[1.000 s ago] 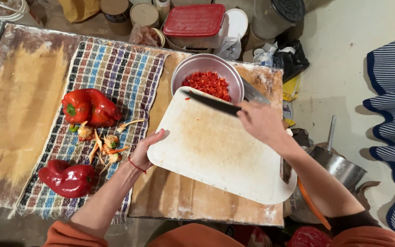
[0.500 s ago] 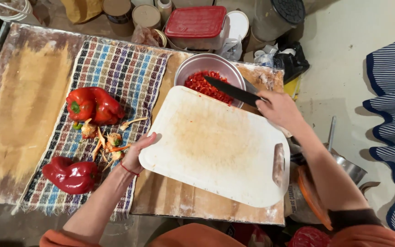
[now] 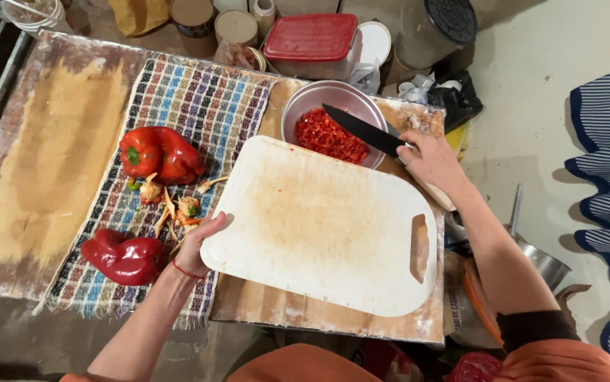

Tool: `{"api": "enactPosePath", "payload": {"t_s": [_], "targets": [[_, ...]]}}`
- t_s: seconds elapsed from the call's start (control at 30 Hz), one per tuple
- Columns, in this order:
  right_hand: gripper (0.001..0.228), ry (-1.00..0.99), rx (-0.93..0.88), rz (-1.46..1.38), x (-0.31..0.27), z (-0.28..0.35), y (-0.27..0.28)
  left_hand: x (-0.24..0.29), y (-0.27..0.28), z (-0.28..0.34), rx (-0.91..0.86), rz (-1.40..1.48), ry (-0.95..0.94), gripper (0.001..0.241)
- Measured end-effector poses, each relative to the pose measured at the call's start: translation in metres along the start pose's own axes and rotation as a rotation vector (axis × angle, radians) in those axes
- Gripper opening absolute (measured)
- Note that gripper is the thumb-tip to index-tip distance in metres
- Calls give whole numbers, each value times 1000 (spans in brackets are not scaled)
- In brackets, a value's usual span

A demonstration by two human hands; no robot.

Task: Dicing red bell peppers on a cutting board using a kitchen knife.

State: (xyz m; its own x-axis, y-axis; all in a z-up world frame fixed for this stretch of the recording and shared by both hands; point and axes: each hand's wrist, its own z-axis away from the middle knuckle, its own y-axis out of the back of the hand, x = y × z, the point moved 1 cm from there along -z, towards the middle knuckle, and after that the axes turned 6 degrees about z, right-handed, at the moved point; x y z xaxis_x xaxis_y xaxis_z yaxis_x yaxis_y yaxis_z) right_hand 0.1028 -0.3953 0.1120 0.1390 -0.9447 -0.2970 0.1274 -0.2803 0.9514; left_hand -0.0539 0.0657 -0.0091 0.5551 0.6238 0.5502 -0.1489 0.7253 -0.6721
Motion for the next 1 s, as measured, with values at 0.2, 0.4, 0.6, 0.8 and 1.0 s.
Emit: {"api": "enactPosePath", "payload": {"t_s": [0.2, 0.4, 0.6, 0.8, 1.0], "targets": [[33, -61, -164, -279, -12, 15, -23, -12, 10, 29, 33, -38, 25, 73], [33, -197, -262, -499, 0, 52, -44, -44, 42, 59, 193, -93, 140, 72], [37, -363, -270, -450, 23, 110, -20, -71, 82, 63, 76, 9, 95, 66], [40, -337, -214, -373, 70, 187, 8, -81, 75, 64, 60, 16, 130, 69], [41, -371, -128, -516, 56, 249, -24, -110, 74, 54, 91, -185, 213, 69]]}}
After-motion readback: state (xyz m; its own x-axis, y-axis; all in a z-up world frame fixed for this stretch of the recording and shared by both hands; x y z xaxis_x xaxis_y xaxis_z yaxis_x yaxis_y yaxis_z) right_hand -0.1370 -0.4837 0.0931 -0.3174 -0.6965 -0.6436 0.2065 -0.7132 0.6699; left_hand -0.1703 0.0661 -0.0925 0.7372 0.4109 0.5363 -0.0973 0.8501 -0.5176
